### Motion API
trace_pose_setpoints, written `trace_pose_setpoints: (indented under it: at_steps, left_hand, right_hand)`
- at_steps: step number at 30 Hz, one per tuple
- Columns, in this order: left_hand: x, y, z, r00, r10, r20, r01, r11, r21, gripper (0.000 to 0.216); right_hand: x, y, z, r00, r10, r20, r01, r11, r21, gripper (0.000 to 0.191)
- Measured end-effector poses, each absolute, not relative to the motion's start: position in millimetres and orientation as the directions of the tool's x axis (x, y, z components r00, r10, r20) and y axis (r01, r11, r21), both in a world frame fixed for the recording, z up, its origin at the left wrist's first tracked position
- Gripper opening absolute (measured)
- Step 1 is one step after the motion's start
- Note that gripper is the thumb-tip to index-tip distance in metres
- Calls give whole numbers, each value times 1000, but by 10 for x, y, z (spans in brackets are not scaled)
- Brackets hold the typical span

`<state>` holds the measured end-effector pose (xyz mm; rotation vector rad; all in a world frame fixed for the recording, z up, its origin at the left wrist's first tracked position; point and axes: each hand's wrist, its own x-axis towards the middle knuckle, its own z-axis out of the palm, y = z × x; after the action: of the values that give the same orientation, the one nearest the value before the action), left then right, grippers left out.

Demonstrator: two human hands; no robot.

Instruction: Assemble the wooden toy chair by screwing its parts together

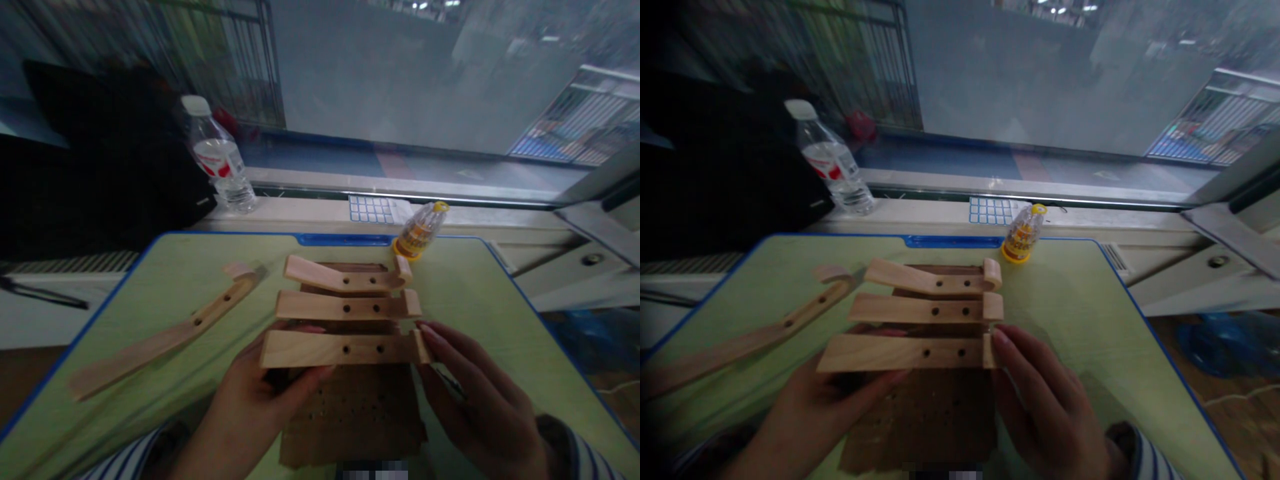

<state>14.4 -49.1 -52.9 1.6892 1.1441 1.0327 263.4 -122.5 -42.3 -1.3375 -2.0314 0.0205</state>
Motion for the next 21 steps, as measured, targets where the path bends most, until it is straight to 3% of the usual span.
trace_pose_setpoints:
  at_steps: [21]
  left_hand:
    - [134,-497,-533,245,951,186,326,-262,908,29]
  right_hand:
    - [2637,-1228,-406,-226,820,526,824,449,-345,60]
